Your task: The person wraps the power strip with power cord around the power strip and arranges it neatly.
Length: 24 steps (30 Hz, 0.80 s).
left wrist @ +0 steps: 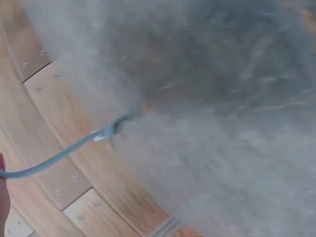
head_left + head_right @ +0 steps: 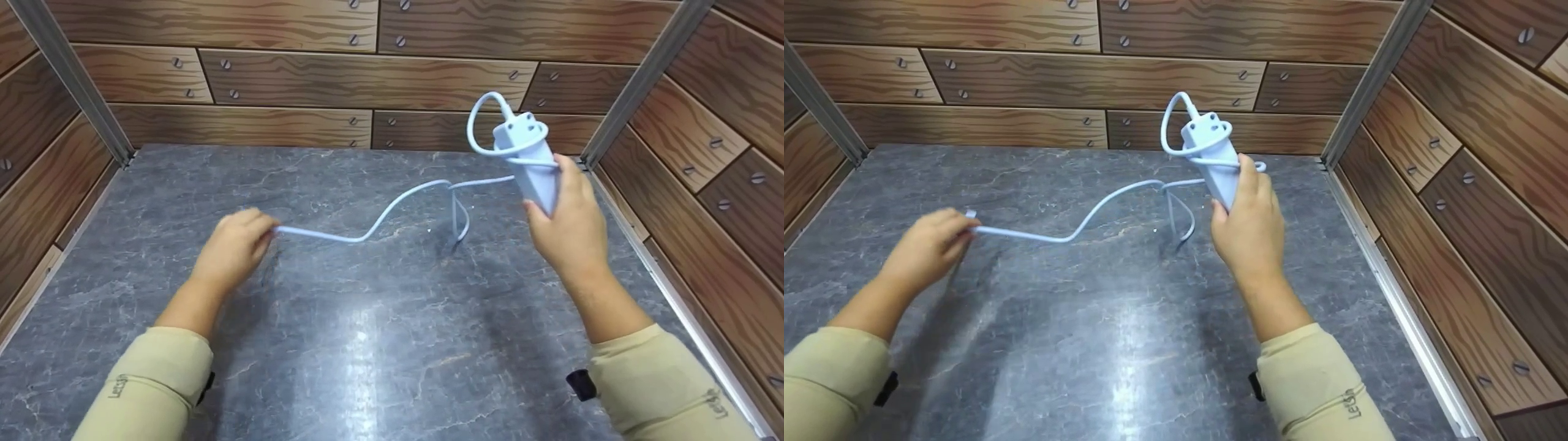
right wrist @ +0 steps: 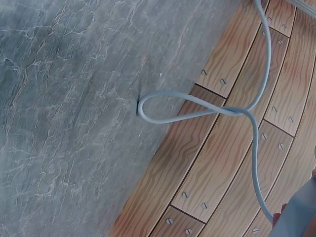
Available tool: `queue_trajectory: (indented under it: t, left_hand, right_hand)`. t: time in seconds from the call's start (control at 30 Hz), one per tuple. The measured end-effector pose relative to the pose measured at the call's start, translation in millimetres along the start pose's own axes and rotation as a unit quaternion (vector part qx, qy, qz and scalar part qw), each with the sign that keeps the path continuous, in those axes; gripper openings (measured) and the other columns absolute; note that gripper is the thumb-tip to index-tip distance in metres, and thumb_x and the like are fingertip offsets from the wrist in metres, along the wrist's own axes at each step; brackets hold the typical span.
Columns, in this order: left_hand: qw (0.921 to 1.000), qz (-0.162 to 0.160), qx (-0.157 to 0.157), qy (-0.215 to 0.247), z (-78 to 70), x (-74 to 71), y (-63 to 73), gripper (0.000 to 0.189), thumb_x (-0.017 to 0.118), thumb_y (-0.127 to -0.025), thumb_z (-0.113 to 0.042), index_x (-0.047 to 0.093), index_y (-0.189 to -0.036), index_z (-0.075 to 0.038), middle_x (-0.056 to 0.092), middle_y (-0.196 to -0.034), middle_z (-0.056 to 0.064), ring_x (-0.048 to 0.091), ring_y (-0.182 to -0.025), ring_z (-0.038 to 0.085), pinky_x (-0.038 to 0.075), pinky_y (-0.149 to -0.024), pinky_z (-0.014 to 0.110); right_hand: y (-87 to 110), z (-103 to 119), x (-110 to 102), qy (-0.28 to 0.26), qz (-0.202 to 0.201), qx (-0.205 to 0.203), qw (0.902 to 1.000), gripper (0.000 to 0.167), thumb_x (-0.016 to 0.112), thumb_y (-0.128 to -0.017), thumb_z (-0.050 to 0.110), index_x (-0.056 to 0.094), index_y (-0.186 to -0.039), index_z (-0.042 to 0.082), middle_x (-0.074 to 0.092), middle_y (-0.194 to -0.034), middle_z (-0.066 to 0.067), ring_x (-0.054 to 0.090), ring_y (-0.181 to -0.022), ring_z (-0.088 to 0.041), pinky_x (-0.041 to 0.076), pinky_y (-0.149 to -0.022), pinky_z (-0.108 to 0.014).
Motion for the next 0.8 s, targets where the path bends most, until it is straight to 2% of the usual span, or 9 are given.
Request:
queue_trajectory:
  t: [0.1,0.2,0.27,0.33,0.47,0.57,0.63,0.7,0.8]
  left_hand:
    - [0.9983,-0.045,0.031,0.021,-7.7,-11.0,-10.3,0.008,0.066,-0.082,-0.006,0.065,-0.090,-0.004,0.058,-0.078,0.005,0.054,-0.073,0.023,0.043,-0.069,0.037]
    - [0.9950,-0.082,0.045,0.034,-15.4,-19.4,-19.9,0.008,0.064,-0.084,-0.007,0.064,-0.090,-0.002,0.057,-0.078,0.005,0.052,-0.072,0.020,0.043,-0.066,0.033]
    - [0.9928,-0.105,0.039,0.043,-19.0,-22.9,-25.8,0.008,0.063,-0.085,-0.008,0.063,-0.090,-0.002,0.056,-0.077,0.005,0.049,-0.070,0.017,0.042,-0.063,0.029]
    - [0.9901,-0.125,0.015,0.062,-20.2,-23.9,-30.7,0.009,0.062,-0.086,-0.010,0.063,-0.090,-0.002,0.055,-0.075,0.005,0.046,-0.067,0.014,0.039,-0.060,0.025]
    - [0.9795,-0.149,-0.070,0.116,-16.9,-16.0,-33.8,0.012,0.061,-0.088,-0.013,0.064,-0.087,-0.001,0.055,-0.070,0.005,0.045,-0.063,0.011,0.035,-0.057,0.020]
    - [0.9662,-0.134,-0.167,0.143,-10.7,-2.9,-30.0,0.016,0.059,-0.089,-0.015,0.065,-0.084,-0.002,0.057,-0.068,0.005,0.046,-0.061,0.012,0.035,-0.054,0.019]
    - [0.9528,-0.108,-0.242,0.148,-5.5,7.0,-26.0,0.017,0.058,-0.090,-0.018,0.065,-0.084,-0.003,0.058,-0.067,0.005,0.046,-0.059,0.014,0.036,-0.053,0.020]
    - [0.9347,-0.071,-0.314,0.150,-0.1,16.9,-21.8,0.019,0.055,-0.092,-0.020,0.066,-0.087,-0.005,0.060,-0.071,0.005,0.048,-0.060,0.015,0.037,-0.053,0.022]
    - [0.9086,-0.025,-0.385,0.160,6.7,30.0,-16.5,0.021,0.050,-0.094,-0.018,0.065,-0.099,-0.005,0.064,-0.083,0.010,0.055,-0.072,0.021,0.043,-0.062,0.028]
  right_hand:
    - [1.9,3.3,-0.4,0.007,0.010,-0.006,0.9999,0.066,0.067,-0.080,0.014,0.033,-0.137,0.010,0.047,-0.121,-0.024,0.049,-0.101,-0.044,0.040,-0.080,-0.061]
    - [3.7,6.9,-0.3,0.013,0.022,-0.012,0.9996,0.066,0.067,-0.080,0.015,0.034,-0.137,0.012,0.048,-0.119,-0.024,0.050,-0.098,-0.045,0.040,-0.078,-0.061]
    - [5.1,9.0,0.4,0.017,0.026,-0.018,0.9994,0.066,0.067,-0.080,0.016,0.034,-0.137,0.012,0.049,-0.119,-0.024,0.051,-0.096,-0.045,0.041,-0.077,-0.060]
    - [6.5,11.0,0.9,0.020,0.029,-0.024,0.9991,0.066,0.067,-0.080,0.016,0.034,-0.137,0.012,0.049,-0.119,-0.024,0.052,-0.096,-0.045,0.041,-0.077,-0.060]
    - [8.8,15.1,2.2,0.021,0.035,-0.035,0.9985,0.066,0.067,-0.080,0.016,0.034,-0.137,0.011,0.050,-0.118,-0.023,0.052,-0.094,-0.044,0.042,-0.076,-0.059]
    - [9.7,17.7,3.8,0.020,0.043,-0.037,0.9982,0.065,0.067,-0.081,0.016,0.035,-0.137,0.011,0.050,-0.119,-0.023,0.052,-0.095,-0.042,0.042,-0.075,-0.058]
    - [10.2,18.9,4.9,0.019,0.049,-0.037,0.9979,0.065,0.067,-0.081,0.016,0.035,-0.137,0.011,0.050,-0.119,-0.023,0.052,-0.095,-0.042,0.042,-0.076,-0.058]
    - [10.8,19.8,5.8,0.017,0.056,-0.037,0.9976,0.066,0.067,-0.081,0.016,0.034,-0.138,0.010,0.049,-0.121,-0.023,0.052,-0.097,-0.042,0.042,-0.077,-0.059]
    - [12.2,20.4,7.4,0.015,0.062,-0.039,0.9972,0.066,0.067,-0.081,0.016,0.034,-0.138,0.010,0.050,-0.120,-0.024,0.052,-0.096,-0.042,0.042,-0.077,-0.059]
Point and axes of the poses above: each hand's wrist, its own y-axis away from the middle knuckle, its own x-axis out of the palm, z = x × y, the point moved 2 cm from there along -y, towards the middle knuckle
